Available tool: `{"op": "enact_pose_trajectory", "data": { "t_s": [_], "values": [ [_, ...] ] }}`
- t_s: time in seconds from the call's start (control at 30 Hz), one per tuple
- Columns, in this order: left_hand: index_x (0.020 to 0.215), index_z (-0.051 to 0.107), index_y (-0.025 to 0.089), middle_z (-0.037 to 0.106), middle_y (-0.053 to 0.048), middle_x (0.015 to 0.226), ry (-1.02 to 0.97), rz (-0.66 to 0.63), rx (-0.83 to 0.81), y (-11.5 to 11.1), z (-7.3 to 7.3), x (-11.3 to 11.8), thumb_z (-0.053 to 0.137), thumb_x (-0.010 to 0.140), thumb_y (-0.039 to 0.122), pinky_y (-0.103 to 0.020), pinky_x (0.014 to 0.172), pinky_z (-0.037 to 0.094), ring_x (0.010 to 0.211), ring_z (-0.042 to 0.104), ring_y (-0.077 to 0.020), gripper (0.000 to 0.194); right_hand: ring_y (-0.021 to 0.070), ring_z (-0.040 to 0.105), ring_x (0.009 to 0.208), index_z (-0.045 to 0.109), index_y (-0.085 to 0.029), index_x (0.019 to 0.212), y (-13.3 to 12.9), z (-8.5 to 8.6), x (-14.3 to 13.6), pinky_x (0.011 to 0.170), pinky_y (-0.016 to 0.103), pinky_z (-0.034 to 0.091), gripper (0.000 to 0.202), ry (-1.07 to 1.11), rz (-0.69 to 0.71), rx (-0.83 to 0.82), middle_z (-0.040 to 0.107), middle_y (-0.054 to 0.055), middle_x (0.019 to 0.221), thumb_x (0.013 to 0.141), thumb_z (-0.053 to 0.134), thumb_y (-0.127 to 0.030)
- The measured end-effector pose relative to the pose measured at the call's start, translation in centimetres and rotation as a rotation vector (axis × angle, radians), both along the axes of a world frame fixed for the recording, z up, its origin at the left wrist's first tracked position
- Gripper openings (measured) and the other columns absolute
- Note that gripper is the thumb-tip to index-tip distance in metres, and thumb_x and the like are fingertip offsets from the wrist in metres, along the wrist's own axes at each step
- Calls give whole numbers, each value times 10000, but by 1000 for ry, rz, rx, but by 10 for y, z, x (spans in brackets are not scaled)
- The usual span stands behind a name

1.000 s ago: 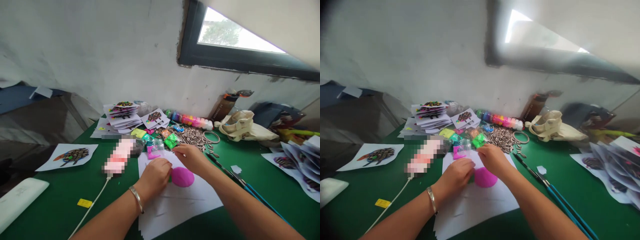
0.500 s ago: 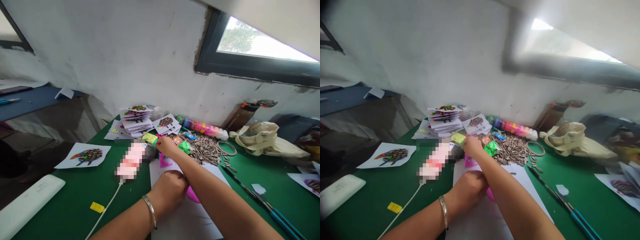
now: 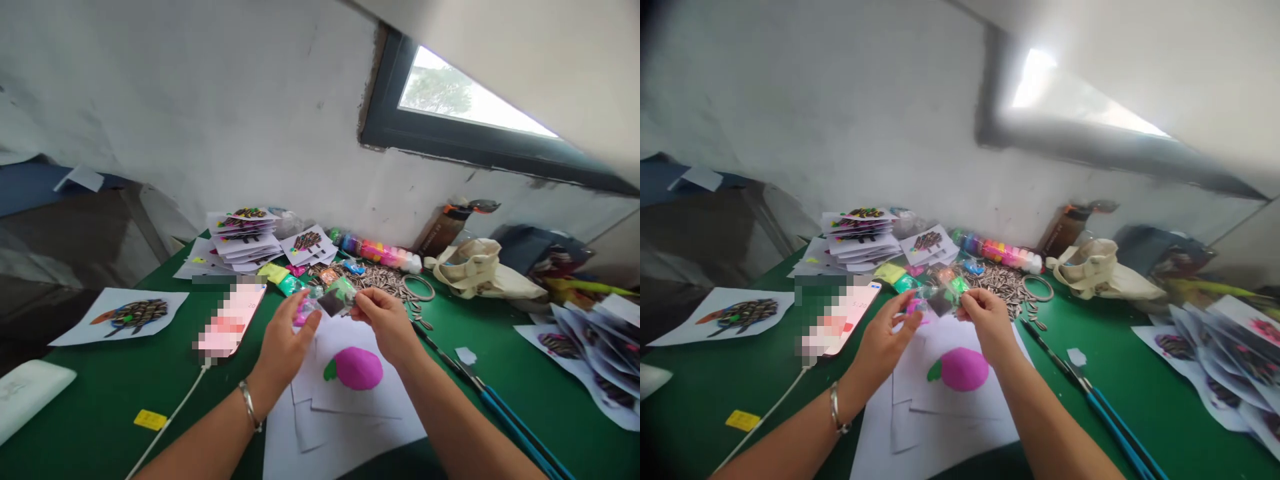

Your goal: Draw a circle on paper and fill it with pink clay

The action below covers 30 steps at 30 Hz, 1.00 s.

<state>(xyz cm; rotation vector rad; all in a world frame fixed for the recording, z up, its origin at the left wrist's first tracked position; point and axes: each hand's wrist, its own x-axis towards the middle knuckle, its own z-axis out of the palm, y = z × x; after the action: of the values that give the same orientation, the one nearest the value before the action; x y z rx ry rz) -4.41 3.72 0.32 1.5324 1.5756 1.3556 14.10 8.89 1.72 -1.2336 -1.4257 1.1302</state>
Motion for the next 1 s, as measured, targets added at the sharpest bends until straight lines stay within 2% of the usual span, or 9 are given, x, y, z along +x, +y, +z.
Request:
{"op": "enact_pose_trajectory", "data": {
  "t_s": [0.07,0.13,0.17,0.23,0.33,0.53,0.77,1.0],
  "values": [
    [1332,485,213,525,-108,1346,-136,-49,-66,2,-2,1,638,817,478,-339,935,449,1190,521,-250,599,146,598,619,609,-170,766,-17,-4,5,642,291,509,297,274,-22,-131,612,6,632,731,699,-451],
    [1344,459,197,601,-112,1202,-319,-181,-216,2,-1,5,666,790,485,-324,821,491,1030,598,-228,658,136,604,629,626,-168,774,-30,-8,6,652,278,508,297,426,-11,-224,612,-5,636,699,760,-422],
    [1287,511,178,640,-92,1066,-375,-253,-286,2,0,8,672,782,485,-300,729,495,897,619,-203,613,132,607,634,633,-167,782,-35,-9,6,650,269,505,295,464,8,-254,614,-7,646,697,771,-414],
    [1070,631,137,618,-28,792,-416,-373,-384,0,2,13,673,770,488,-252,580,437,666,561,-142,463,128,610,638,641,-160,783,-42,-10,5,637,254,495,293,492,68,-317,625,1,663,706,775,-408],
    [829,657,120,515,23,629,-406,-447,-423,-1,4,16,676,761,485,-229,517,339,561,444,-97,371,122,606,630,647,-151,791,-43,-10,9,619,244,481,298,513,156,-378,627,10,670,741,748,-426],
    [820,657,122,496,25,623,-452,-489,-441,1,6,14,683,768,448,-241,532,302,573,416,-101,331,113,597,558,649,-153,815,-32,-12,23,568,232,439,268,426,294,-434,610,-5,631,757,738,-399],
    [789,669,124,541,4,683,-440,-510,-484,-1,14,13,695,766,412,-239,563,317,619,444,-109,290,107,596,553,687,-147,791,-28,-14,29,557,228,428,203,312,363,-418,617,-7,637,734,751,-331],
    [840,671,125,548,1,681,-512,-559,-507,-1,9,11,692,782,420,-234,556,318,597,437,-102,301,103,574,550,666,-144,737,-29,-15,28,564,236,422,156,298,436,-441,636,5,644,728,737,-283]
  ]
}}
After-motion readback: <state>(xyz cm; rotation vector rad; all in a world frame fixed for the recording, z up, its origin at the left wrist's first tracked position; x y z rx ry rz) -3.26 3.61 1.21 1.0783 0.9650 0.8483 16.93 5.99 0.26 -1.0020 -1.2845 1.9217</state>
